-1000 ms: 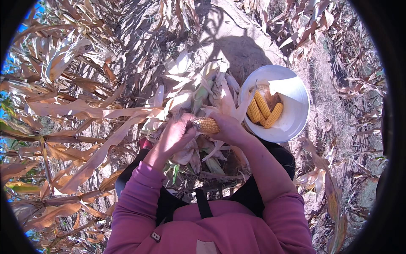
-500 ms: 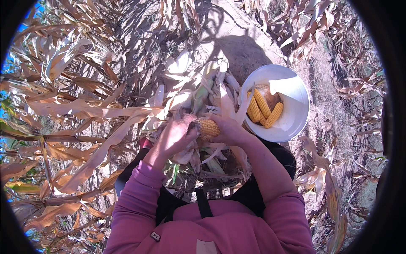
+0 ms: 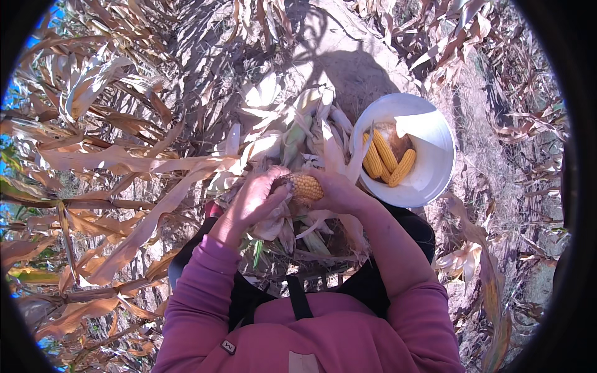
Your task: The person sits in a cornfield and shucks corn cobs by hand, removing the husks and silk. The cleaned cobs are placed into a white bucket beside them.
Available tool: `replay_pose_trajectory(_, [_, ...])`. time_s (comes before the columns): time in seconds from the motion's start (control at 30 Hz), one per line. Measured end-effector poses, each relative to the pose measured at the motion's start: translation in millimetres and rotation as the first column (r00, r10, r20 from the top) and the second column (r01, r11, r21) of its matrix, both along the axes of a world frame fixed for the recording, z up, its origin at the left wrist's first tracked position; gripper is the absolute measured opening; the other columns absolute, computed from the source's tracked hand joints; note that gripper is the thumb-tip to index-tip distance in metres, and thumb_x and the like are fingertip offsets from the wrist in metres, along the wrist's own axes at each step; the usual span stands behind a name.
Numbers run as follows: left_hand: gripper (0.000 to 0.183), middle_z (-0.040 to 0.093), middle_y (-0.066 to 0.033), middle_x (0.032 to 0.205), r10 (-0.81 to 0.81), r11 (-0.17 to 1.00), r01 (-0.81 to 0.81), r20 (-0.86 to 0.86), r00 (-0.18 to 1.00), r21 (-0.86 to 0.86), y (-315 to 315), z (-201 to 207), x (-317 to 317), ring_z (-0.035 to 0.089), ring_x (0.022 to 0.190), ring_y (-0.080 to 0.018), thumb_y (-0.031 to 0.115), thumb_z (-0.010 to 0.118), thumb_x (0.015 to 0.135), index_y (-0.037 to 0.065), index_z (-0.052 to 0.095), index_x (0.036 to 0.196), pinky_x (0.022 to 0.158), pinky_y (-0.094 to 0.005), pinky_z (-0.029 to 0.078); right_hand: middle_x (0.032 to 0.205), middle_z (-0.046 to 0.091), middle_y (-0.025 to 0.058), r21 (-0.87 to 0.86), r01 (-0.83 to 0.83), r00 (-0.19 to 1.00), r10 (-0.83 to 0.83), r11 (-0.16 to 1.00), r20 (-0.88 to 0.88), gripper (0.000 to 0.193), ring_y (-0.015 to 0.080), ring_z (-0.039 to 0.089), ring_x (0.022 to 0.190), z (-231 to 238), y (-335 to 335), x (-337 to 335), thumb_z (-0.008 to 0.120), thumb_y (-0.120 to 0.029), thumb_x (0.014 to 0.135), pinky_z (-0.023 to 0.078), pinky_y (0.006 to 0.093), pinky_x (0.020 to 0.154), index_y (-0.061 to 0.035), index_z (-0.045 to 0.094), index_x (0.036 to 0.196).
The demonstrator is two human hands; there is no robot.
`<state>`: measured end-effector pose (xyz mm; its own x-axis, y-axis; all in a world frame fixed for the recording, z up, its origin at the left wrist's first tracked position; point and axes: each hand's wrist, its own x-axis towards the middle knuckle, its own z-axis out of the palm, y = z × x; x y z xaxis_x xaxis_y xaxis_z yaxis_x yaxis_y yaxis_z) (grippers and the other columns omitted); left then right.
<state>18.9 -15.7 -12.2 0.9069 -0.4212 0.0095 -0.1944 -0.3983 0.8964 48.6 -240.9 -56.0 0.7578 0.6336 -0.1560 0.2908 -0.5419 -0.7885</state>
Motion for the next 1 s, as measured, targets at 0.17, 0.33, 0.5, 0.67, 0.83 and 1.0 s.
replay_pose_trajectory(0.17, [0.029,0.066,-0.0093,0.103,0.062,0.997,-0.055,-0.129,0.99,0.054,-1.1,-6.3,-1.1,0.06,0.093,-0.0137,0.007,0.056,0.088,-0.001,0.058,0.116,0.085,-0.0301,0.048,0.101,0.059,0.018,-0.06,-0.005,0.998,0.009,0.998,0.069,0.048,0.0362,0.059,0.098,3.8,1.6,-0.1,0.076,-0.016,0.067,0.046,0.0424,0.084,-0.0036,0.05,0.106])
replay_pose_trajectory(0.33, [0.028,0.066,-0.0087,0.099,0.066,0.997,-0.058,-0.198,0.978,0.048,-2.9,1.2,-0.9,0.06,0.088,-0.0125,0.011,0.059,0.088,0.001,0.059,0.114,0.079,-0.0288,0.049,0.098,0.061,0.0173,-0.087,0.006,0.997,0.0,0.996,0.08,0.047,0.036,0.06,0.095,3.7,0.8,-0.3,0.074,-0.016,0.068,0.047,0.0431,0.082,-0.0041,0.05,0.106])
replay_pose_trajectory(0.5, [0.028,0.066,-0.0136,0.099,0.092,0.993,-0.068,-0.251,0.964,0.101,-4.2,1.6,-0.4,0.062,0.093,-0.0185,0.014,0.058,0.088,-0.001,0.058,0.112,0.086,-0.0328,0.046,0.096,0.061,0.0162,-0.13,-0.005,0.994,0.019,0.991,0.109,0.048,0.0355,0.06,0.094,-1.0,-0.3,-0.3,0.075,-0.017,0.068,0.047,0.044,0.08,-0.005,0.048,0.106])
replay_pose_trajectory(0.67, [0.026,0.066,-0.0077,0.091,0.108,0.992,-0.091,-0.223,0.969,0.088,-5.7,-2.6,-0.3,0.059,0.083,-0.013,0.012,0.061,0.087,0.001,0.059,0.11,0.076,-0.0292,0.048,0.094,0.062,0.0156,-0.155,0.024,0.987,0.001,0.988,0.162,0.048,0.035,0.061,0.092,-5.5,-0.1,-1.0,0.075,-0.019,0.069,0.048,0.0442,0.077,-0.0063,0.048,0.106])
replay_pose_trajectory(0.83, [0.027,0.064,-0.0194,0.086,0.114,0.924,-0.111,0.015,0.993,0.366,-10.5,-13.2,-3.2,0.064,0.08,-0.032,0.016,0.056,0.085,0.003,0.055,0.108,0.073,-0.0394,0.049,0.091,0.062,0.0151,-0.219,0.06,0.972,-0.007,0.974,0.235,0.043,0.0348,0.061,0.087,-5.7,2.1,-1.9,0.074,-0.02,0.071,0.048,0.0436,0.074,-0.0071,0.051,0.105])
replay_pose_trajectory(1.0, [0.03,0.063,-0.0228,0.084,0.18,0.806,-0.181,0.059,0.982,0.564,-26.5,-16.0,-12.5,0.062,0.079,-0.0405,0.01,0.052,0.082,0.004,0.051,0.112,0.068,-0.0457,0.048,0.09,0.063,0.0138,-0.259,0.108,0.963,-0.037,0.96,0.268,0.042,0.0336,0.063,0.086,0.6,7.5,-5.3,0.074,-0.016,0.069,0.05,0.0439,0.073,-0.0079,0.048,0.101])
